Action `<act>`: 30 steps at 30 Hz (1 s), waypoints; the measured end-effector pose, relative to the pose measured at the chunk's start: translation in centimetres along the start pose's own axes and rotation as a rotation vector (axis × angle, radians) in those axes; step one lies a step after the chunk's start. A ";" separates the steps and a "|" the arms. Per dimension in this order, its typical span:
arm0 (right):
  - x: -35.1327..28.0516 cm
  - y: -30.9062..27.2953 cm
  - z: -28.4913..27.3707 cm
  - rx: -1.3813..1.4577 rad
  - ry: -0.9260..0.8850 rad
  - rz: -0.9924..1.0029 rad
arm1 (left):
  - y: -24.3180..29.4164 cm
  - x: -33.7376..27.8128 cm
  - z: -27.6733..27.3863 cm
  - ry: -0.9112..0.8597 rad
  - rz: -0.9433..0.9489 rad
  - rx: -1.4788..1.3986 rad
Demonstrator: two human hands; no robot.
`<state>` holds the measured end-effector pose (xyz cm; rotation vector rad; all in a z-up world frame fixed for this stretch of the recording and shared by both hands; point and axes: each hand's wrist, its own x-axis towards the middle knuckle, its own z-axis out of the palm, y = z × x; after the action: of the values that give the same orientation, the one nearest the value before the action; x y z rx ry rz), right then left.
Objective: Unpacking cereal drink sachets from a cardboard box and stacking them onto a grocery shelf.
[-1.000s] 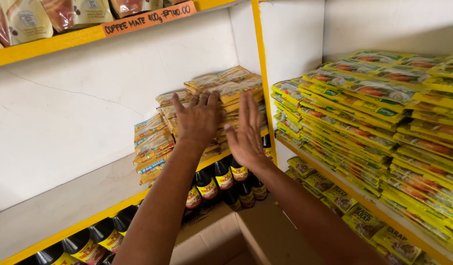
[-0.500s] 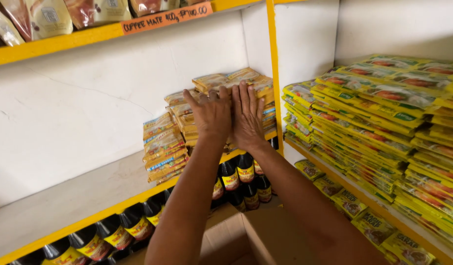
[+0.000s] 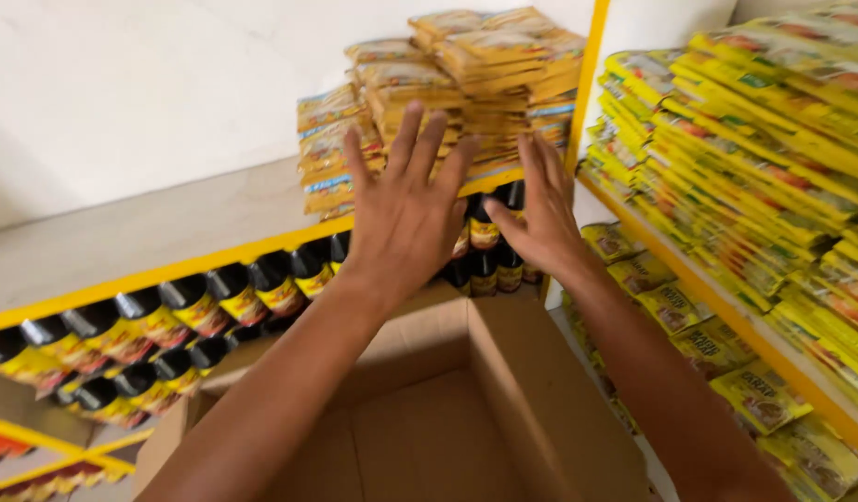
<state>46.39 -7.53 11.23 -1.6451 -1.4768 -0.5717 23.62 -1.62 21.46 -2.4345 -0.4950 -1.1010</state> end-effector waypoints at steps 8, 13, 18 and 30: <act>-17.1 2.3 2.3 0.292 -0.516 0.183 | -8.0 -22.9 -9.7 -0.601 -0.480 -0.033; -23.9 3.2 2.4 0.318 -0.606 0.304 | -10.1 -38.8 -9.9 -1.103 -0.965 0.143; -25.1 -1.0 1.5 0.566 -0.673 0.700 | -11.2 -47.0 -7.5 -1.059 -1.222 0.032; -23.8 -15.8 -5.0 1.047 -0.698 0.543 | -17.4 -63.9 -10.2 -0.548 -1.213 -0.513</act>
<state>27.30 -26.01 -0.40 -1.2708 -1.2912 1.0208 -30.79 -1.37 -17.61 -2.8310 -2.3117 -0.9475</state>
